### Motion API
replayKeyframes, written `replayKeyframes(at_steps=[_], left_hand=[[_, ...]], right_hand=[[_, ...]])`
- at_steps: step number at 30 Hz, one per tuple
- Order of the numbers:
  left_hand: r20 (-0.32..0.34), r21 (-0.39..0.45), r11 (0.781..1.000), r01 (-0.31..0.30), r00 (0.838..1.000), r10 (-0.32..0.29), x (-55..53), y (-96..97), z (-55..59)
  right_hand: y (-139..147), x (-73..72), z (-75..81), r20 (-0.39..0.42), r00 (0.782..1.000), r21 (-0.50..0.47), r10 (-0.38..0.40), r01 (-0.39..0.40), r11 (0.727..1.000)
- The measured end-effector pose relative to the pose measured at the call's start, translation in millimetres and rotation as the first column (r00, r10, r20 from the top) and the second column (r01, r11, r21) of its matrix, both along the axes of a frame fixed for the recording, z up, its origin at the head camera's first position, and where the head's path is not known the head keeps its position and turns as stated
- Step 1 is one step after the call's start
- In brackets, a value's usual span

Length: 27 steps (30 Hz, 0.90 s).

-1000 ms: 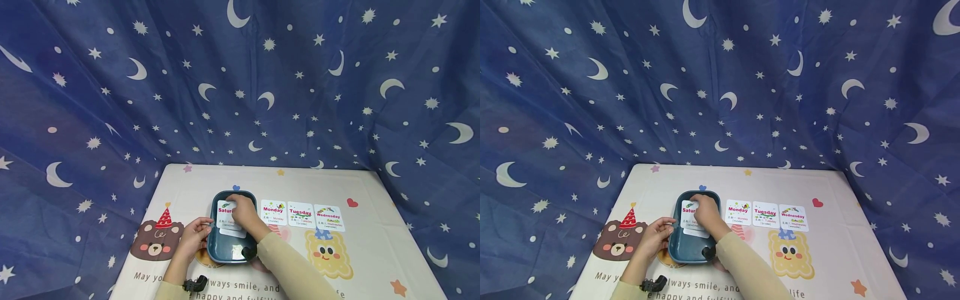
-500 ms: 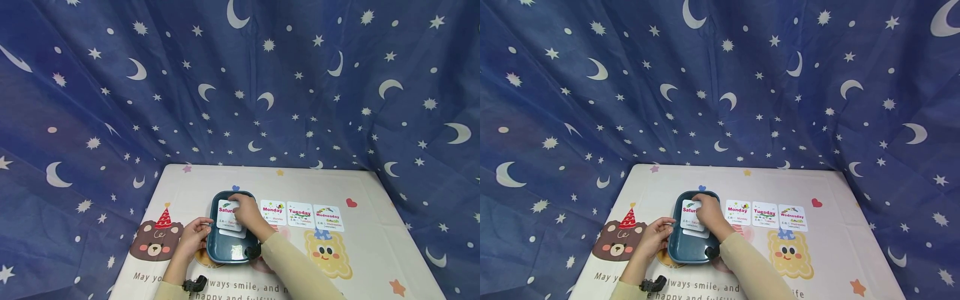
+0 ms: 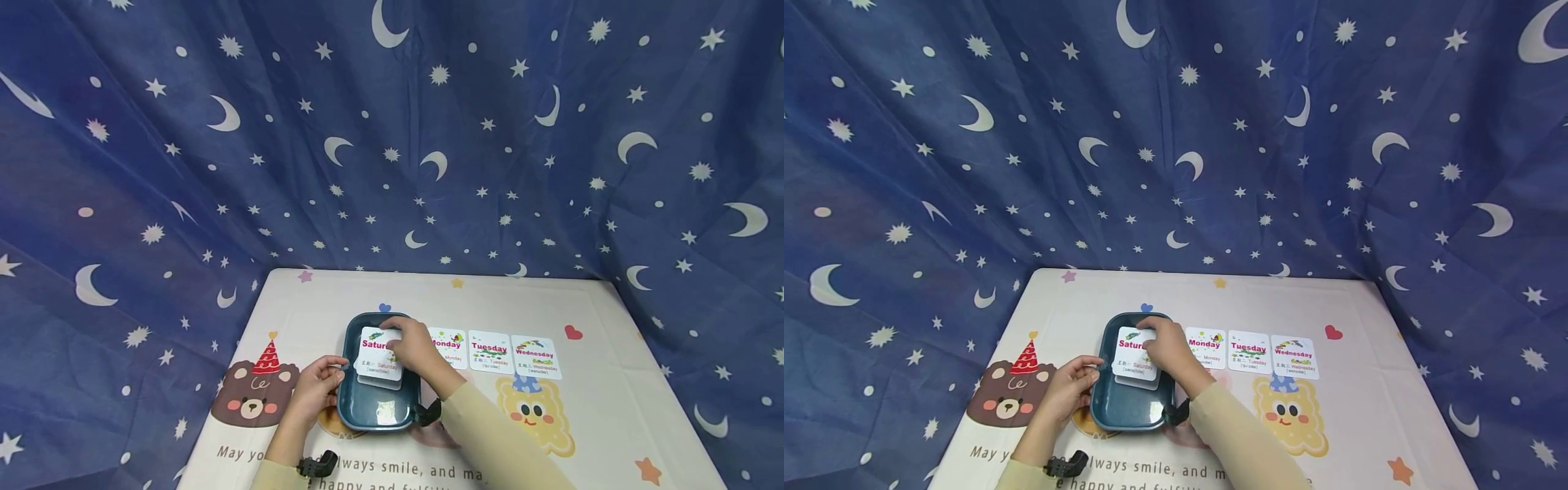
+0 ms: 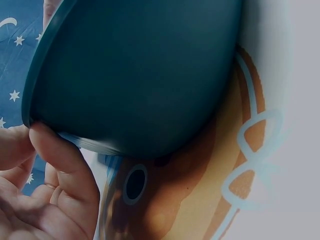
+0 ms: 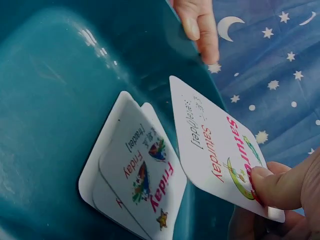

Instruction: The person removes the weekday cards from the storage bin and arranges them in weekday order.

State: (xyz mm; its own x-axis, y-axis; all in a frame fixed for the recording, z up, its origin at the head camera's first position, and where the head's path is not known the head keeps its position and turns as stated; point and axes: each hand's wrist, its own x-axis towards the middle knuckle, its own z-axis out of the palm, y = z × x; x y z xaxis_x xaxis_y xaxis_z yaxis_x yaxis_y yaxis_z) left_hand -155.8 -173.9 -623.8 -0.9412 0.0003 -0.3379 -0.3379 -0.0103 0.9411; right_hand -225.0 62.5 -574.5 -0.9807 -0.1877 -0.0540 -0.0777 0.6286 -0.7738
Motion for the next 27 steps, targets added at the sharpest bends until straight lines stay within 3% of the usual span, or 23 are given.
replayKeyframes(at_steps=[12,27], left_hand=[[-0.001,0.001,1.0,-0.001,1.0,0.001,0.2,0.8,2.2],[0.007,-0.003,1.0,0.0,1.0,0.0,0.2,0.9,2.1]], right_hand=[[21,6.8,13.8,0.027,1.0,-0.047,0.004,-0.002,0.999],[65,12.4,15.3,0.044,0.997,-0.062,-0.064,0.066,0.996]])
